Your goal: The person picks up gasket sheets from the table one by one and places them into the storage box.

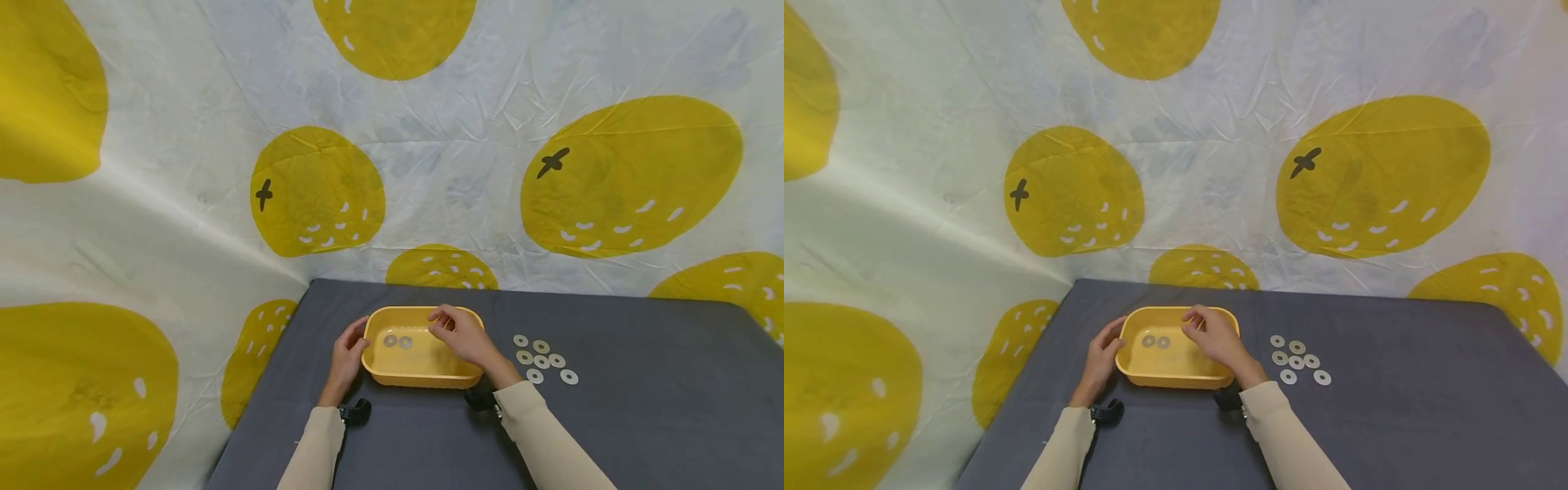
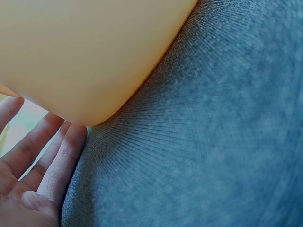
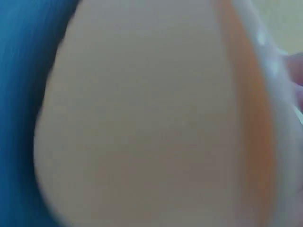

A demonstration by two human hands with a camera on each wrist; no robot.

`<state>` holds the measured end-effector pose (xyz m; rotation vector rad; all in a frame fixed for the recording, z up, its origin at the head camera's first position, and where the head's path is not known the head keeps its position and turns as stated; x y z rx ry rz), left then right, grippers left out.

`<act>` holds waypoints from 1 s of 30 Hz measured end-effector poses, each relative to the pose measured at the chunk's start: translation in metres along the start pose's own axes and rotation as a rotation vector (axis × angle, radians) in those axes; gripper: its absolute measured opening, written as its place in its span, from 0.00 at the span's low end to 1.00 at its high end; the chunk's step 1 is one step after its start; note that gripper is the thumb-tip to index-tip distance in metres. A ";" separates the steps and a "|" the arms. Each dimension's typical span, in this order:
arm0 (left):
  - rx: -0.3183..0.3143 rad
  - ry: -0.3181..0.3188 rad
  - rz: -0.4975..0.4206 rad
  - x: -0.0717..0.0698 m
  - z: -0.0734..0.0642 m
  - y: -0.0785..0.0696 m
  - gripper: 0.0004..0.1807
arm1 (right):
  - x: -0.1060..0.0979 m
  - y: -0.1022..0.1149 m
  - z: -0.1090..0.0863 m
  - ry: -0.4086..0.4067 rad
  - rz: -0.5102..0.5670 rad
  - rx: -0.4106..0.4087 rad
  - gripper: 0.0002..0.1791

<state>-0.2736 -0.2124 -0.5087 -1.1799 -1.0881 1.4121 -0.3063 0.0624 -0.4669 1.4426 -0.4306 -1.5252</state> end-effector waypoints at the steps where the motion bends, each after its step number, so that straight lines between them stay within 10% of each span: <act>1: -0.002 -0.001 -0.002 0.000 0.000 0.000 0.27 | -0.009 -0.003 -0.004 -0.015 -0.013 -0.016 0.07; 14: -0.001 0.007 -0.015 0.003 0.001 0.002 0.28 | -0.114 -0.077 -0.075 -0.084 -0.222 0.145 0.15; 30: 0.008 0.008 -0.012 -0.002 0.001 0.007 0.28 | -0.148 -0.120 -0.100 -0.005 -0.387 0.206 0.13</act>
Point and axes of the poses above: each hand's wrist, its own z-axis towards the middle knuckle, its own x-axis out of the palm, y = z × x, the point moved 1 cm from there along z, towards the middle knuckle, and after that the axes turned 2 degrees about -z, right-handed, at the moved point
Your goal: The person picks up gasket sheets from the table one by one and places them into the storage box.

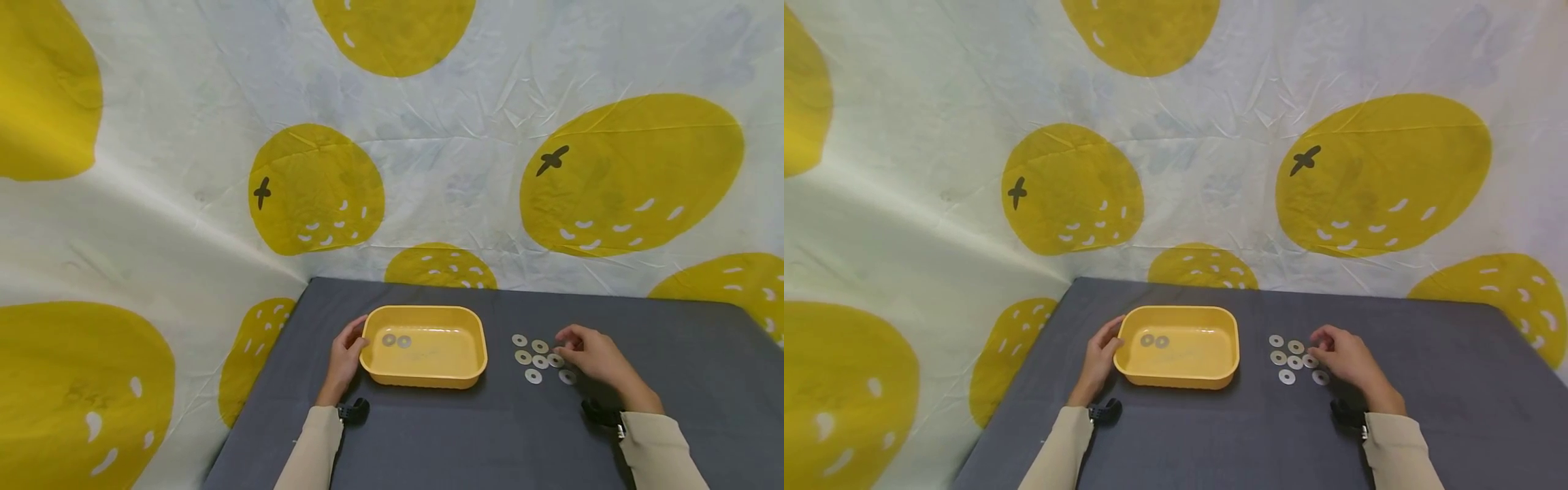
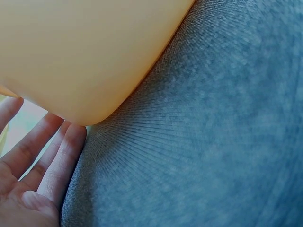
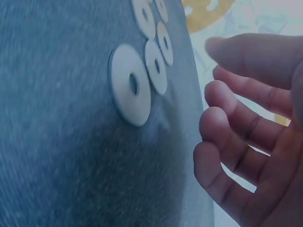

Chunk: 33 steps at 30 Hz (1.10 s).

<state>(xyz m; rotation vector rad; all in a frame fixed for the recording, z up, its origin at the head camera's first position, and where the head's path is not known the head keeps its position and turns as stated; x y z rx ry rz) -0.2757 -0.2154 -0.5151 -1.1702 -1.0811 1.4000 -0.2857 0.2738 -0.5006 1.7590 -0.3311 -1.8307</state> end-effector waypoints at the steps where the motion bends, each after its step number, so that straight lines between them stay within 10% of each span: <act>1: -0.001 0.000 0.001 0.000 0.000 0.000 0.28 | 0.000 -0.001 0.000 0.006 -0.007 0.004 0.13; 33: -0.019 -0.001 0.002 0.000 -0.001 0.000 0.28 | 0.015 -0.005 0.003 0.088 -0.014 0.028 0.12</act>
Point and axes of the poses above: each hand's wrist, its own z-axis towards the middle knuckle, its own x-axis out of the palm, y = z × x, the point moved 1 cm from there along z, towards the middle knuckle, and after that the axes turned 2 degrees about -z, right-handed, at the moved point
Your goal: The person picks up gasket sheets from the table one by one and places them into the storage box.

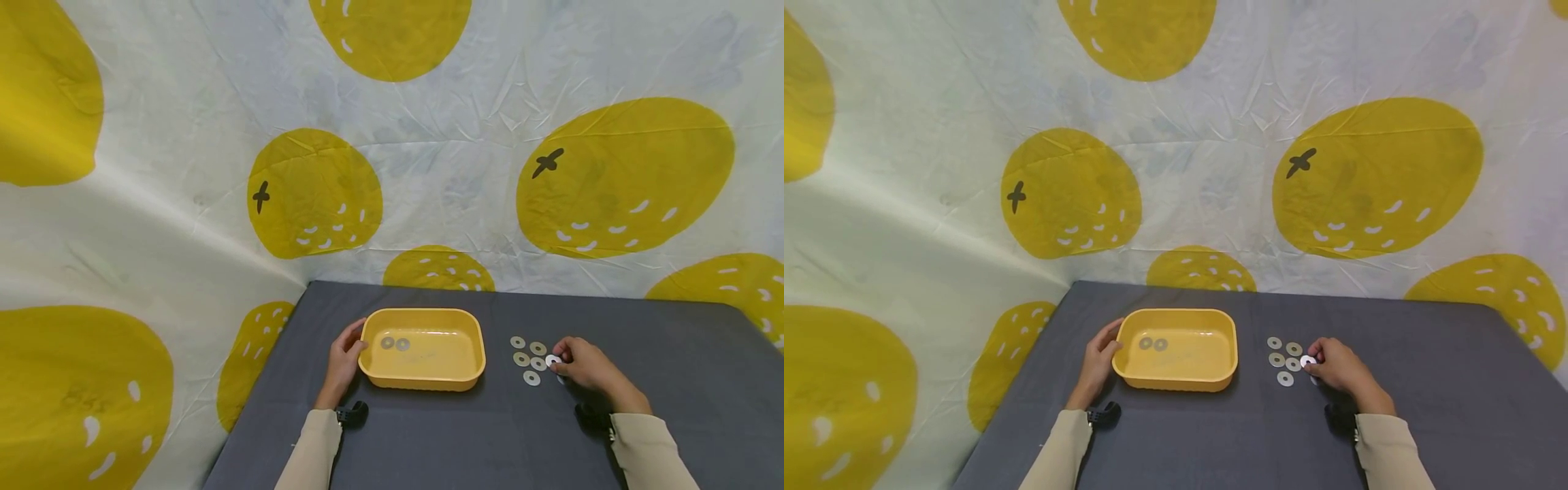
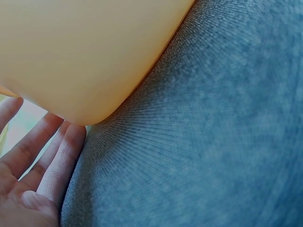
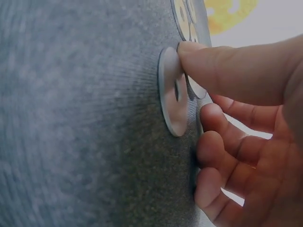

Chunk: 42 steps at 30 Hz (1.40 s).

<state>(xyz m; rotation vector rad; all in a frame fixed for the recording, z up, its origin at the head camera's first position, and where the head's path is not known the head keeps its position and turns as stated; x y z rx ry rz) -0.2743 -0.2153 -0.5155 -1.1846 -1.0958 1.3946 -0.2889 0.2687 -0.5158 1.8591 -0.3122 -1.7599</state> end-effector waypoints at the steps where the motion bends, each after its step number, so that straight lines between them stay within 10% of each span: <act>1: 0.002 -0.003 0.002 0.000 0.000 0.000 0.28 | 0.000 0.001 0.000 -0.011 -0.005 -0.014 0.12; 42: 0.028 -0.033 -0.005 0.005 -0.002 0.000 0.27 | -0.016 0.008 -0.003 -0.129 0.081 0.034 0.20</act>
Point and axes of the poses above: each hand's wrist, its own z-axis towards the middle knuckle, its own x-axis out of the palm, y = z × x, the point moved 1 cm from there along z, towards the middle knuckle, and after that the axes turned 2 degrees about -z, right-handed, at the moved point
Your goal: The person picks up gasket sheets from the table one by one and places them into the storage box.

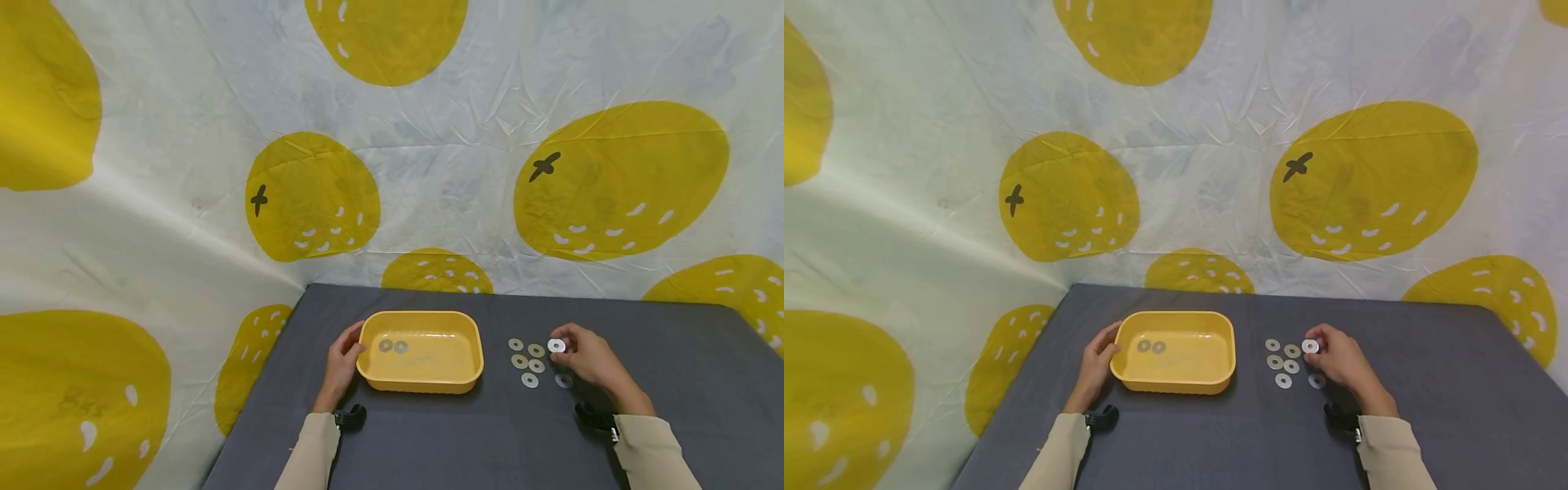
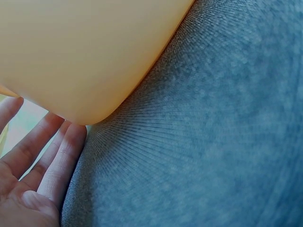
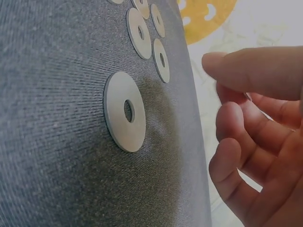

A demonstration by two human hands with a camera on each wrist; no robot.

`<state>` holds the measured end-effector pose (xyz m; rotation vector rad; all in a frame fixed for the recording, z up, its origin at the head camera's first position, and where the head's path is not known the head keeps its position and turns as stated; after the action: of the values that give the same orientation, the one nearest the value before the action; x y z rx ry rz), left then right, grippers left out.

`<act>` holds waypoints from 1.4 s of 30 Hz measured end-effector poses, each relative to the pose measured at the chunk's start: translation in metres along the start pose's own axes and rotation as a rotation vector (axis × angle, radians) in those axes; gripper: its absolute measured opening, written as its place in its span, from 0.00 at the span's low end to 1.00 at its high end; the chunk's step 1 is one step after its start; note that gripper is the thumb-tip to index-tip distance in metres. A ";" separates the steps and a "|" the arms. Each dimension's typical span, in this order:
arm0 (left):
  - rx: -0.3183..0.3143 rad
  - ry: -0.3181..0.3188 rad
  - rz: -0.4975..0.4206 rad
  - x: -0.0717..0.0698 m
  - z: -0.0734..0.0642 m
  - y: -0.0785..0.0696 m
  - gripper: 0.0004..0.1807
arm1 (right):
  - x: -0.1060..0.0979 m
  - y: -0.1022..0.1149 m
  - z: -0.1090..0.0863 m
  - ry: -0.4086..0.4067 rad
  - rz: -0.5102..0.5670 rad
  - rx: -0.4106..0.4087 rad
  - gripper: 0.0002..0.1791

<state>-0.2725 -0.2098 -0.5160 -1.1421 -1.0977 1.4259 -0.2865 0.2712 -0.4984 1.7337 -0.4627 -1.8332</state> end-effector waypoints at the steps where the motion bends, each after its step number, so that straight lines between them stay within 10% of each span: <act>1: -0.001 0.001 -0.001 0.000 0.000 0.000 0.27 | 0.000 0.001 0.000 -0.002 0.002 0.004 0.20; 19: 0.013 -0.010 0.008 -0.003 0.014 0.033 0.27 | -0.001 0.005 -0.001 -0.051 -0.003 -0.021 0.19; 42: -0.013 0.015 0.018 -0.002 0.009 0.020 0.28 | 0.004 0.010 -0.002 -0.096 0.015 -0.028 0.19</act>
<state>-0.2838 -0.2149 -0.5338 -1.1728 -1.0894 1.4240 -0.2832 0.2616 -0.4955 1.6254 -0.4846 -1.9092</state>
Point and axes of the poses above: each hand's wrist, its own z-axis towards the middle knuckle, its own x-axis out of the palm, y = z × x, the point moved 1 cm from there along z, towards the middle knuckle, and after that the axes turned 2 degrees about -z, right-handed, at the moved point
